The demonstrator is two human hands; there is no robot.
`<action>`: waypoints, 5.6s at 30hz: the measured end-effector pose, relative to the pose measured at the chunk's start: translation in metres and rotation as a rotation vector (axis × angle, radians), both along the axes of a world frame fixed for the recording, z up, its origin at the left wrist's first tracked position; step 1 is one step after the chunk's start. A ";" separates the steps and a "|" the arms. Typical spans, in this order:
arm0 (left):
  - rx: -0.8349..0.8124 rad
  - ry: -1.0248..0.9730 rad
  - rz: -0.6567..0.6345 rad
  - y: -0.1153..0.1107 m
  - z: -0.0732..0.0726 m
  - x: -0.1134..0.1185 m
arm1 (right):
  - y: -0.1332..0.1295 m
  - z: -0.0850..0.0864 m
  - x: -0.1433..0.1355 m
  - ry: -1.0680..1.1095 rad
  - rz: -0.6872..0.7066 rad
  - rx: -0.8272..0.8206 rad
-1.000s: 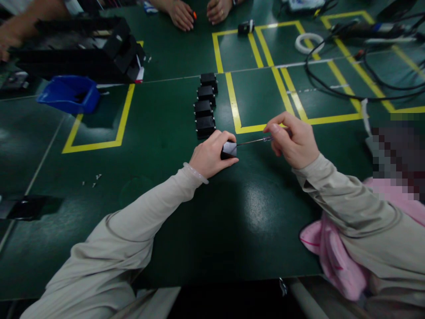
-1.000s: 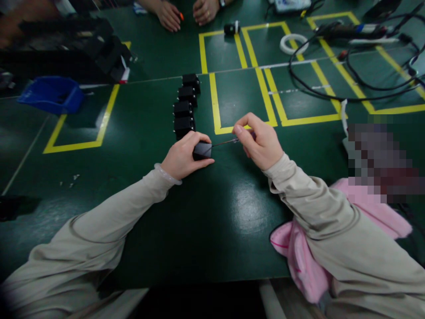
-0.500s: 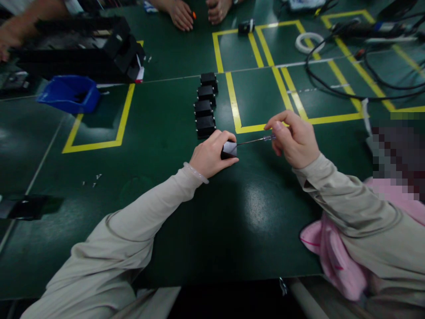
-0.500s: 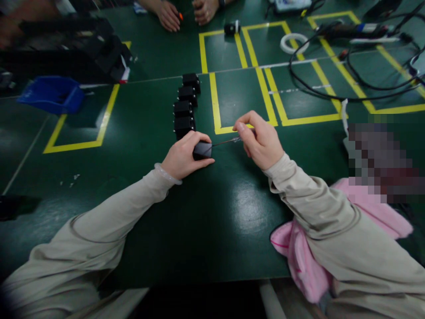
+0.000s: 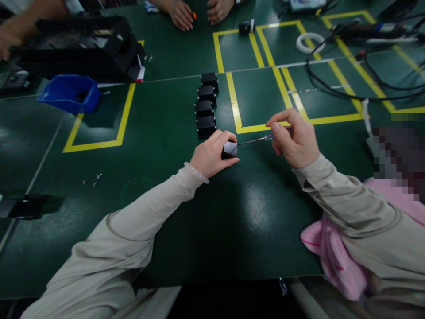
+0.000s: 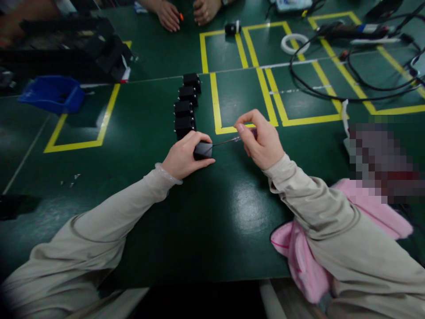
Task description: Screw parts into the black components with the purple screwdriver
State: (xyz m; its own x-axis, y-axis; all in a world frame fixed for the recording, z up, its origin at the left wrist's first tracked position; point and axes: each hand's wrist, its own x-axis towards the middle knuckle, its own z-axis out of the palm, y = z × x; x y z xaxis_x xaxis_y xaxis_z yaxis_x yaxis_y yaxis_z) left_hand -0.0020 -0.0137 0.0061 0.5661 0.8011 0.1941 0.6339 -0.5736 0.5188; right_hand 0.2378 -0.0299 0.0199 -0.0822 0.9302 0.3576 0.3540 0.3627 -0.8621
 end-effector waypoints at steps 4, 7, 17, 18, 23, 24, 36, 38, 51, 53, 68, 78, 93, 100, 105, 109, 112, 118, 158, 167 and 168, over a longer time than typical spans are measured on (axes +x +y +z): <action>0.003 -0.001 -0.002 0.000 0.000 0.000 | 0.000 0.001 0.000 -0.007 0.013 0.057; 0.007 -0.006 -0.005 0.000 0.000 0.000 | 0.001 0.000 0.000 -0.010 0.023 0.056; 0.001 -0.005 0.006 0.000 0.000 0.000 | 0.002 -0.002 0.002 -0.019 0.025 0.047; 0.001 -0.004 0.006 0.000 0.000 0.000 | 0.002 -0.002 0.001 -0.015 0.031 0.059; 0.007 -0.003 0.001 0.000 -0.001 0.000 | 0.002 -0.002 0.001 -0.019 0.038 0.077; 0.009 -0.005 0.001 0.000 -0.001 0.000 | 0.002 -0.002 0.001 -0.016 0.037 0.069; 0.007 -0.004 0.001 0.000 0.000 0.000 | 0.001 -0.001 0.001 -0.027 0.034 0.088; 0.011 -0.004 0.001 0.000 -0.001 0.000 | 0.001 -0.001 0.001 -0.023 0.031 0.075; 0.006 -0.005 0.004 0.000 0.000 0.000 | 0.002 -0.003 0.001 -0.029 0.026 0.095; 0.006 -0.001 0.002 0.000 0.000 0.000 | 0.002 -0.002 0.001 -0.032 0.021 0.069; 0.008 -0.003 0.000 0.000 0.000 0.000 | 0.002 0.000 0.001 -0.055 0.002 0.062; 0.005 -0.001 -0.002 0.001 -0.001 -0.001 | 0.002 0.000 0.001 -0.039 0.027 0.083; 0.018 -0.013 -0.014 0.001 -0.002 -0.001 | 0.002 0.001 0.001 -0.065 0.027 0.077; 0.010 -0.009 -0.008 0.001 -0.001 -0.001 | 0.002 0.001 0.001 -0.057 0.028 0.036; 0.011 -0.003 -0.003 0.001 -0.001 -0.001 | 0.002 0.001 0.001 -0.038 0.045 0.055; 0.014 -0.004 -0.003 0.001 -0.001 -0.001 | 0.002 0.002 0.001 -0.053 0.039 0.044; 0.011 -0.005 -0.003 0.001 -0.001 -0.001 | 0.002 0.001 0.001 -0.072 0.024 0.037; 0.011 -0.010 -0.007 0.001 -0.002 -0.001 | 0.002 0.001 0.000 -0.030 0.037 0.062; 0.014 -0.010 -0.006 0.001 -0.001 -0.001 | 0.001 0.003 0.001 -0.058 0.054 0.072; 0.013 -0.010 -0.003 0.001 -0.001 0.000 | 0.001 0.003 0.000 -0.062 0.046 0.065; 0.013 -0.010 -0.003 0.001 -0.001 0.000 | 0.001 0.003 0.001 -0.068 0.047 0.067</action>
